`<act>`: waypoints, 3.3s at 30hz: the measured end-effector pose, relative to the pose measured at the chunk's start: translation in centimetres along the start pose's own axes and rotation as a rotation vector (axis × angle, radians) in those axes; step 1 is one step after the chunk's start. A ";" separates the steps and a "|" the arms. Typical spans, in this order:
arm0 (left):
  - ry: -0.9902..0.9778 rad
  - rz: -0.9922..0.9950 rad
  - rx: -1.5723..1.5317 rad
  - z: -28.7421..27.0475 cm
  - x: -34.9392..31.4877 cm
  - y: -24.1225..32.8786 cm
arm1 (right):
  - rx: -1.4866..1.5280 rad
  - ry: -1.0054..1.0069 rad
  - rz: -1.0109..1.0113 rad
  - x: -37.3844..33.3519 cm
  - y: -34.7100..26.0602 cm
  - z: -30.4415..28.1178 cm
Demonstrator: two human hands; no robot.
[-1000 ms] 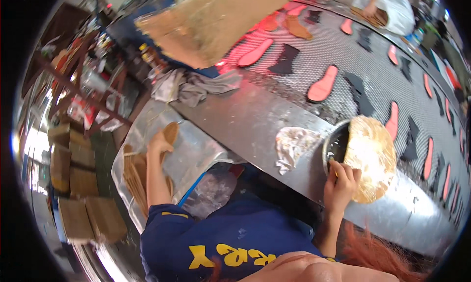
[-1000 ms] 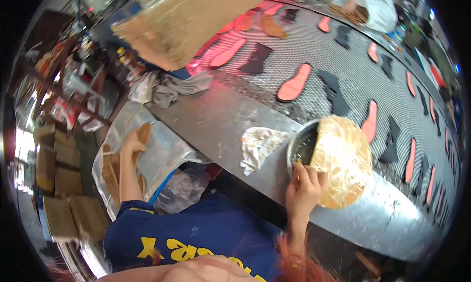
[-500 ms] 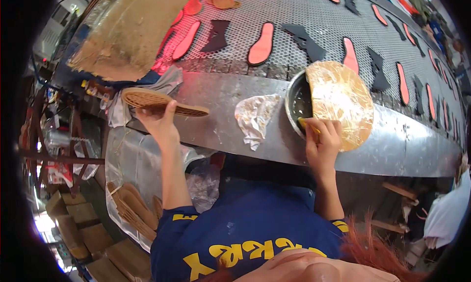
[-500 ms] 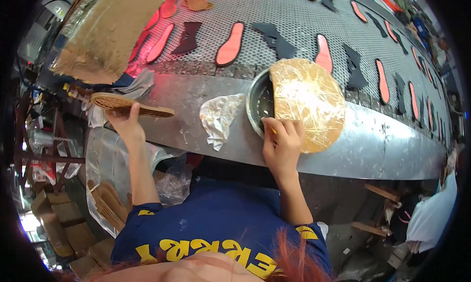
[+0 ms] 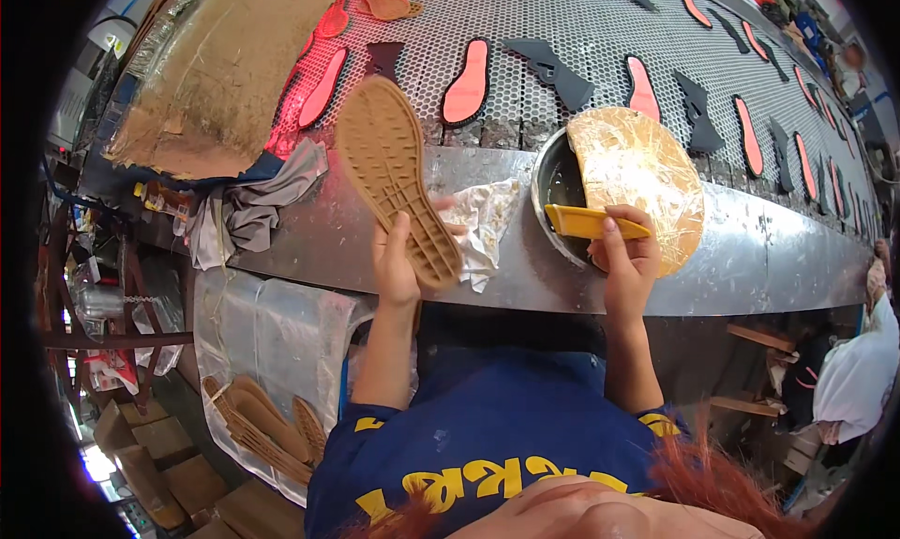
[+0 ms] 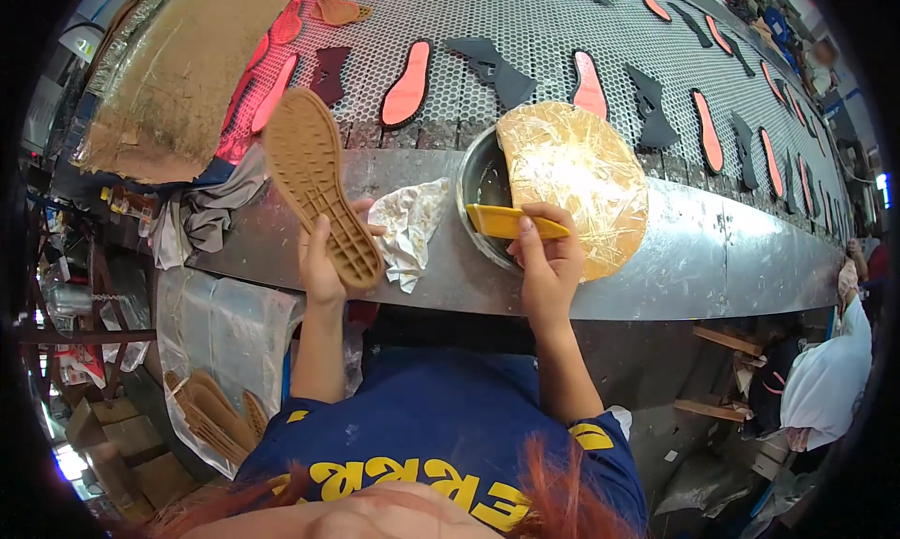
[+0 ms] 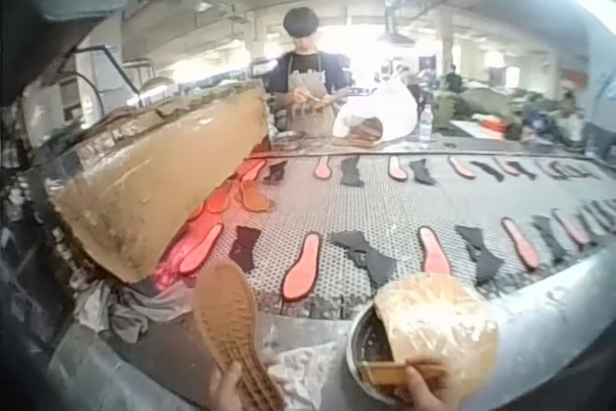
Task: The person applies a dark liquid adhesive to the bottom of shoe soles using a yellow brush. They pick up a sole from a stack, coat the textured surface thoroughly, and place it on a metal mesh conveyor belt. The process is repeated for multiple soles throughout the video.
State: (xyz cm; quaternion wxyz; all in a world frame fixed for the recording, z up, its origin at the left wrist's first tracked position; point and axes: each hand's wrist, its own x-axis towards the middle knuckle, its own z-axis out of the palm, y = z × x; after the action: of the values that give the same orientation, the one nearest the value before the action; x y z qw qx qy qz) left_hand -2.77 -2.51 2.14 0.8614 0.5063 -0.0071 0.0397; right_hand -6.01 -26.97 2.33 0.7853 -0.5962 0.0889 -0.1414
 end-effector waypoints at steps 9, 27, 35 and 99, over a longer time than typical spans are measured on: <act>-0.159 -0.483 -0.526 1.4 -3.2 -2.0 | 0.494 0.054 -0.119 0.8 0.3 -0.1; -0.473 -0.521 -0.121 3.6 -7.8 -1.7 | -0.395 -0.102 -0.926 -1.3 -1.9 3.7; -0.512 -0.417 -0.019 4.2 -7.8 -0.8 | -0.443 -0.063 -0.901 -1.2 -1.8 3.8; -0.187 -0.609 -0.492 4.2 -2.7 -1.0 | 0.093 -0.798 -0.166 -1.9 -3.1 1.1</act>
State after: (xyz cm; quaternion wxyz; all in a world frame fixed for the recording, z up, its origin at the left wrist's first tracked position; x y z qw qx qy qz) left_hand -5.24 -6.81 3.15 0.9250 0.2654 0.0558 -0.2663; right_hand -7.88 -26.13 5.52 0.7701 -0.5734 -0.2774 0.0342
